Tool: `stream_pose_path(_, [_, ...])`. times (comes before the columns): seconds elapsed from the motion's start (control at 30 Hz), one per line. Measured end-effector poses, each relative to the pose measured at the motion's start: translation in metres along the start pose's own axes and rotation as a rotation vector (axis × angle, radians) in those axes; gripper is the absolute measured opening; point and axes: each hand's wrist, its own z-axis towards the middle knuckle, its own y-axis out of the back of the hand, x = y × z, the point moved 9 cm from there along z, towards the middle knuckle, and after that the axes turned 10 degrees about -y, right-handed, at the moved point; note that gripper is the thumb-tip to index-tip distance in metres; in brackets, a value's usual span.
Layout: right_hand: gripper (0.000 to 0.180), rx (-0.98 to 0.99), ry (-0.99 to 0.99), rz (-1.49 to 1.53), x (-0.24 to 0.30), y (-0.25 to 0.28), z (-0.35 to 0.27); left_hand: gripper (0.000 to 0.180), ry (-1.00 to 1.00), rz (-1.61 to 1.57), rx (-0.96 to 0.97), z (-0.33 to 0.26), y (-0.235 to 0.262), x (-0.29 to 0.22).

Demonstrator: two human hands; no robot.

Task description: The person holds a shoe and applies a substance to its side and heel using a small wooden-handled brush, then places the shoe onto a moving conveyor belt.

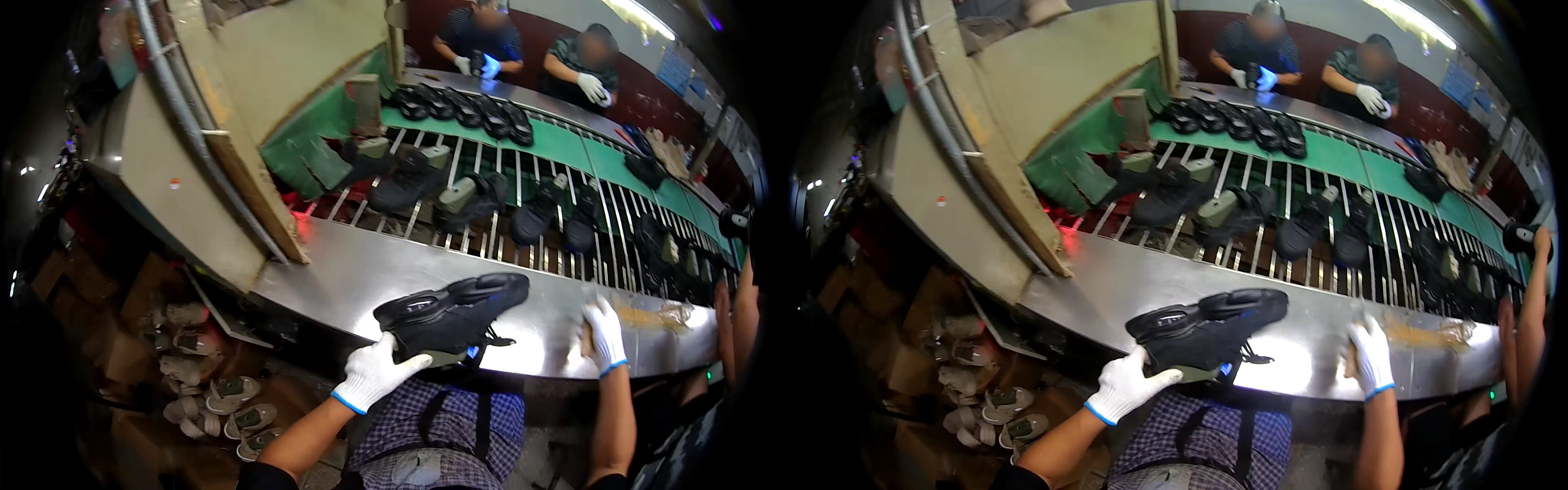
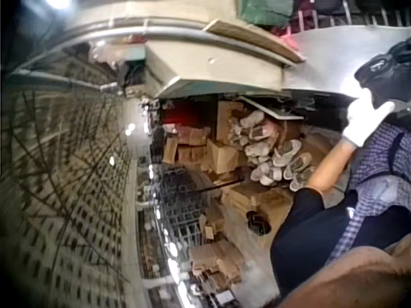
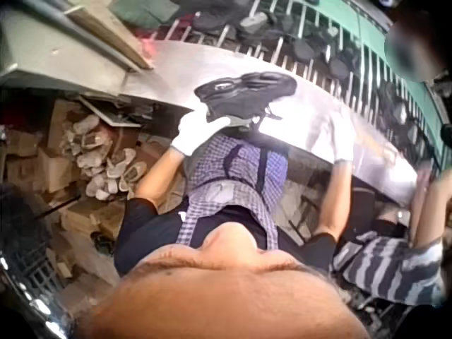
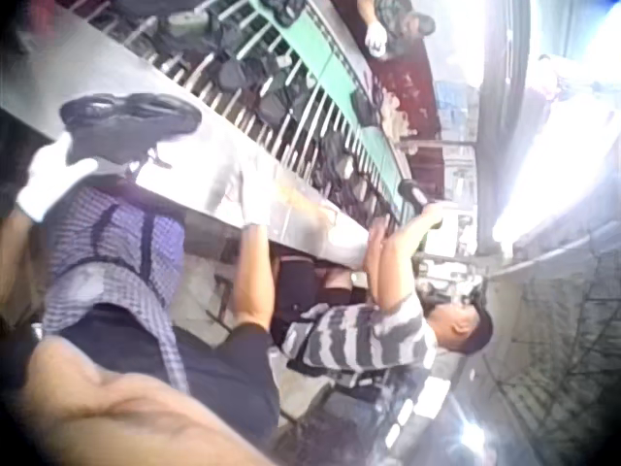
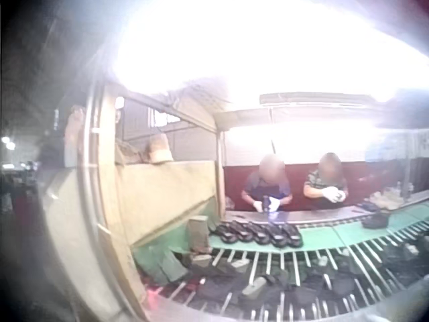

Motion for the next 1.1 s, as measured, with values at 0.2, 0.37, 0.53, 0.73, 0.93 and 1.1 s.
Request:
stream_pose_path(0.2, [0.032,0.956,-0.537,0.370,0.017,-0.191,-0.160,0.118,-0.699,0.349,-0.528,-0.006,0.065,-0.082])
stream_pose_path(0.37, [0.027,1.071,-0.693,0.557,0.018,-0.258,-0.167,0.112,-0.698,0.361,0.037,0.062,0.050,-0.101])
stream_pose_path(0.53, [0.020,0.844,-0.686,0.767,0.028,-0.260,-0.165,0.106,-0.693,0.469,0.090,0.072,0.049,-0.103])
stream_pose_path(0.73, [0.015,0.625,-0.582,0.487,0.036,-0.210,-0.141,0.095,-0.768,0.414,0.052,0.066,0.050,-0.109])
stream_pose_path(0.93, [0.027,1.009,-0.695,0.325,0.030,-0.257,-0.171,0.086,-0.798,0.371,0.051,0.067,0.051,-0.108])
stream_pose_path(1.1, [0.040,1.148,-0.387,-0.347,0.041,-0.220,-0.183,0.086,-0.816,0.345,0.066,0.065,0.053,-0.109])
